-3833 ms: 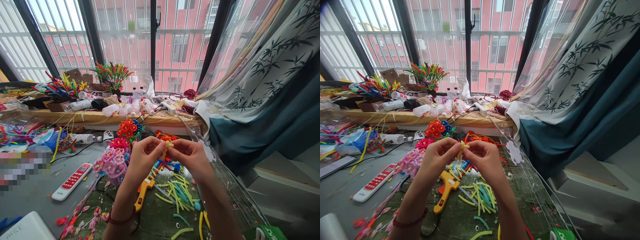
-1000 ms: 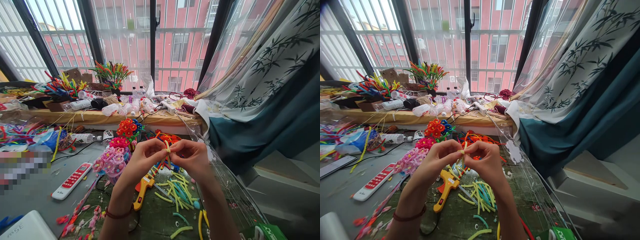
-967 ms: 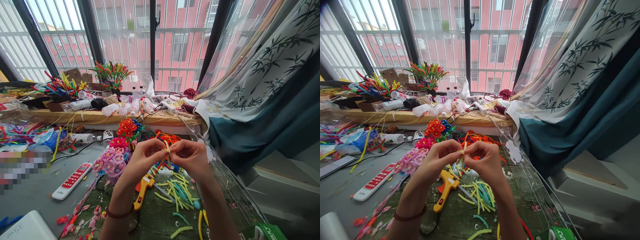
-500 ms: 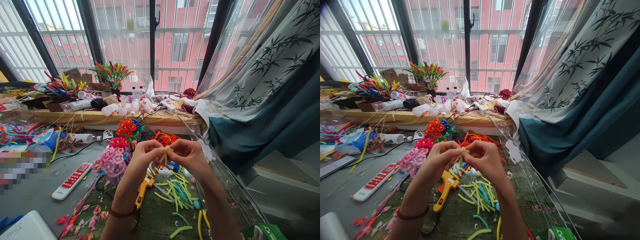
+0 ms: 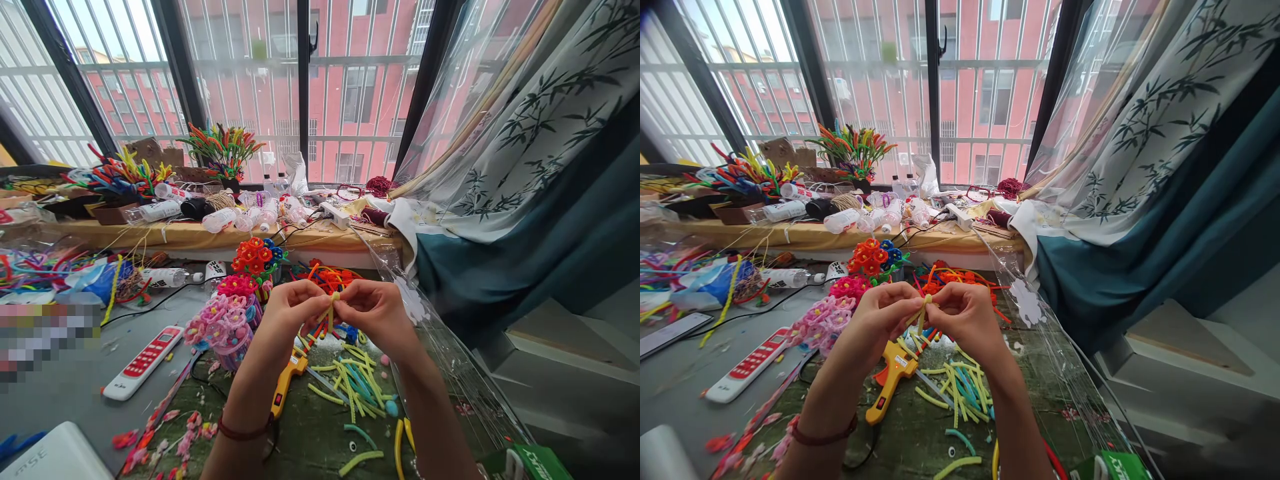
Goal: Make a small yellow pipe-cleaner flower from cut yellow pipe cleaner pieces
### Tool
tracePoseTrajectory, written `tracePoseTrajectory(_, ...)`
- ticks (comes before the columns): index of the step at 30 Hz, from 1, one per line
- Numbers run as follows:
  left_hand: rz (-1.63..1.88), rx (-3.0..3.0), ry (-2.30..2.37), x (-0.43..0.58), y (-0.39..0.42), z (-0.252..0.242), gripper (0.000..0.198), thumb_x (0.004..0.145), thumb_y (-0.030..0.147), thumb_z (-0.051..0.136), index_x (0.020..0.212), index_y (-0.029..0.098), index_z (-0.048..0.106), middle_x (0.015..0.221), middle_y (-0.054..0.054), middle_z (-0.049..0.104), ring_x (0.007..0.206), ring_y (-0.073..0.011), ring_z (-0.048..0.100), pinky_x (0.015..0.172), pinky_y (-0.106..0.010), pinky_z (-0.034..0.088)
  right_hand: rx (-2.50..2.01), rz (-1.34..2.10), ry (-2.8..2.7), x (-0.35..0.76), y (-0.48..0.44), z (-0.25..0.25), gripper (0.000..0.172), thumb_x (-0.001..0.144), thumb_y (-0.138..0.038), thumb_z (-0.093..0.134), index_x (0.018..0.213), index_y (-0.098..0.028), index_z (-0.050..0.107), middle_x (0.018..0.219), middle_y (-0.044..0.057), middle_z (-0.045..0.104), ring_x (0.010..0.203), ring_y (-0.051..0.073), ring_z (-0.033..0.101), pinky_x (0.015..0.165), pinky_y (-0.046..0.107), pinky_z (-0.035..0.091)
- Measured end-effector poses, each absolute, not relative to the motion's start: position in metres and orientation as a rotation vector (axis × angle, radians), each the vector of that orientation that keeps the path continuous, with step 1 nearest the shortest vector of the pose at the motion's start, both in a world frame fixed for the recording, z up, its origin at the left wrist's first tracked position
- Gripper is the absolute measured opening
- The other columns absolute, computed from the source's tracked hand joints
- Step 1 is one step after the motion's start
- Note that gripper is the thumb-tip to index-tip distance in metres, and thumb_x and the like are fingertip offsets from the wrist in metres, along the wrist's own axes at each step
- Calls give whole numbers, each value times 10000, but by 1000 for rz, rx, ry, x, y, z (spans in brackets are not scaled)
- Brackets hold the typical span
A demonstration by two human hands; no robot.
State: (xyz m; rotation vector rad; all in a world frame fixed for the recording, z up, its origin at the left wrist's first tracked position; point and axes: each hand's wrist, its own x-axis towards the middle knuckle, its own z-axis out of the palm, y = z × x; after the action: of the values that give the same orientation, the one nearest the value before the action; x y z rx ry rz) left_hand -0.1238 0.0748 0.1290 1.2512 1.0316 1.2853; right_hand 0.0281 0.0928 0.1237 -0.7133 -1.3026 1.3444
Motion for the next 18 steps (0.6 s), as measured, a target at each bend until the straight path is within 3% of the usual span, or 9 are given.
tracePoseTrajectory(6, 1340, 1471, 1050, -122, 67, 135, 210, 731, 322, 753, 680, 142, 659, 590, 12, 613, 536, -91, 493, 468, -192, 311, -701, 1354, -1292, 29, 94, 121, 281, 539, -295, 909, 560, -180, 653, 536, 16, 720, 444, 160, 679, 445, 238, 575)
tracePoseTrajectory(12, 1300, 1685, 1041, -127, 62, 143, 179, 801, 292, 712, 721, 142, 658, 649, 16, 580, 606, -100, 490, 533, -201, 366, -680, 1359, -1314, 31, 89, 123, 296, 585, -299, 885, 553, -180, 616, 500, 3, 687, 410, 141, 649, 410, 224, 544)
tracePoseTrajectory(18, 1237, 1604, 1055, -130, 62, 145, 202, 763, 320, 737, 719, 148, 640, 636, 13, 591, 596, -111, 523, 541, -206, 390, -663, 1254, -1446, 35, 91, 115, 246, 645, -295, 870, 601, -184, 655, 570, 5, 711, 484, 144, 666, 469, 233, 540)
